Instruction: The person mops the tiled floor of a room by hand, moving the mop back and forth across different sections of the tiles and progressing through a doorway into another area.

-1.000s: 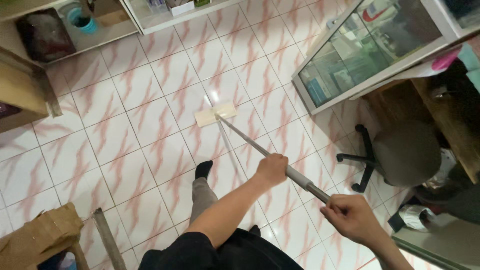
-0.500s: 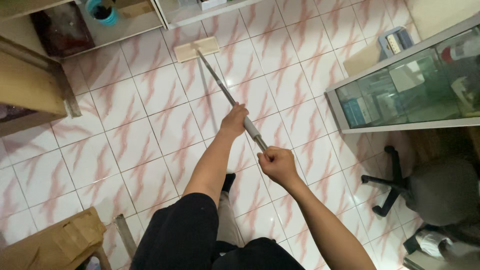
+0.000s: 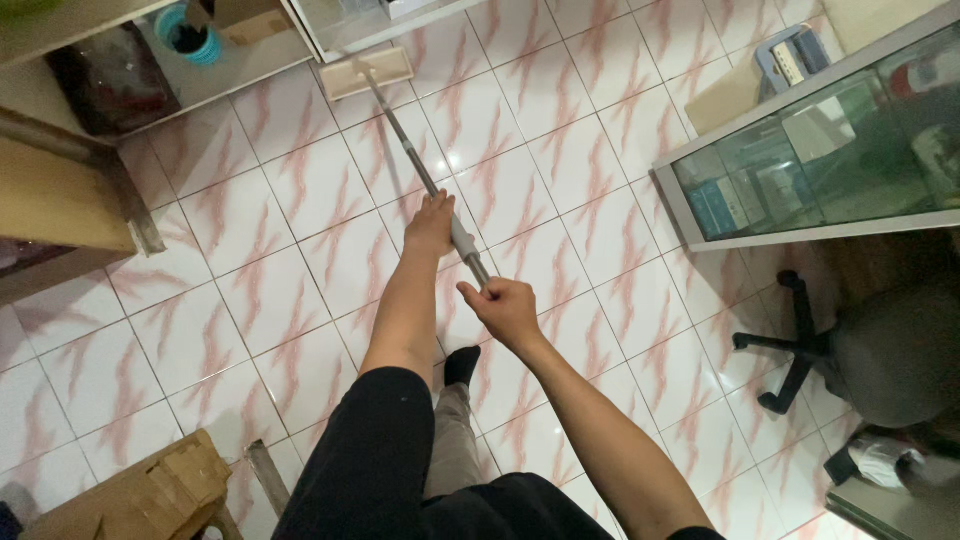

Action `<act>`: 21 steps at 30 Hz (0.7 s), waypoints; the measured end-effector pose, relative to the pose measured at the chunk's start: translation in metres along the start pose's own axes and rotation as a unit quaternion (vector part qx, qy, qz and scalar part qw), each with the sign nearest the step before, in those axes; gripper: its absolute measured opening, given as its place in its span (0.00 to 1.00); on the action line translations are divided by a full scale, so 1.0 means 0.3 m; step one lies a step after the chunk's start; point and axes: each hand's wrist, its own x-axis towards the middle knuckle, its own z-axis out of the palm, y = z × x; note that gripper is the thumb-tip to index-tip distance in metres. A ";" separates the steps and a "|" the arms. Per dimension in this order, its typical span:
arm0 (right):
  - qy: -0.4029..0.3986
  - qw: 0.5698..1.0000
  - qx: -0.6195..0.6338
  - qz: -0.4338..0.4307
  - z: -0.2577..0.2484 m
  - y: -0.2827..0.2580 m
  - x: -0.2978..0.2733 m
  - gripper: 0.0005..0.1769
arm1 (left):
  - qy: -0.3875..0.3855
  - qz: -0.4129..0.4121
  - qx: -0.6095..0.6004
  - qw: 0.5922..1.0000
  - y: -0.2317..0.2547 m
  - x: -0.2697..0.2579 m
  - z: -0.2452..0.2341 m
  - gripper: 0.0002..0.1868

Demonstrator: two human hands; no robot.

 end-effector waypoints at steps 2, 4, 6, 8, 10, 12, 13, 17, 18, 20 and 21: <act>0.004 1.000 0.012 0.006 -0.031 0.035 -0.096 0.30 | -0.019 0.040 0.044 0.998 0.033 -0.080 0.058 0.53; -0.005 1.000 -0.013 0.000 -0.099 0.076 -0.229 0.28 | -0.030 0.067 0.025 0.997 0.085 -0.196 0.129 0.54; -0.014 1.000 -0.001 0.018 -0.188 0.113 -0.399 0.29 | -0.030 0.084 0.003 0.996 0.166 -0.355 0.211 0.53; -0.033 0.999 0.024 0.015 -0.294 0.148 -0.577 0.28 | -0.024 0.086 -0.028 0.996 0.262 -0.533 0.292 0.52; -0.038 0.999 -0.014 0.020 -0.422 0.174 -0.779 0.29 | -0.040 0.078 -0.044 0.995 0.383 -0.744 0.383 0.49; -0.052 0.995 -0.038 0.079 -0.555 0.192 -0.938 0.29 | -0.044 0.116 -0.019 0.992 0.509 -0.889 0.437 0.46; -0.049 0.993 -0.046 0.093 -0.621 0.201 -1.012 0.30 | -0.029 0.130 -0.026 0.991 0.573 -0.972 0.466 0.44; -0.048 0.989 -0.084 0.108 -0.864 0.197 -1.286 0.28 | -0.060 0.129 -0.021 0.990 0.809 -1.296 0.522 0.30; -0.051 0.987 -0.095 0.117 -0.918 0.184 -1.343 0.31 | -0.055 0.130 -0.018 0.990 0.863 -1.356 0.523 0.30; -0.053 0.986 -0.106 0.121 -0.991 0.143 -1.443 0.35 | -0.104 0.131 -0.009 0.986 0.946 -1.471 0.527 0.28; -0.078 0.975 -0.141 0.153 -1.030 0.117 -1.478 0.34 | -0.100 0.130 -0.007 0.986 0.972 -1.524 0.531 0.28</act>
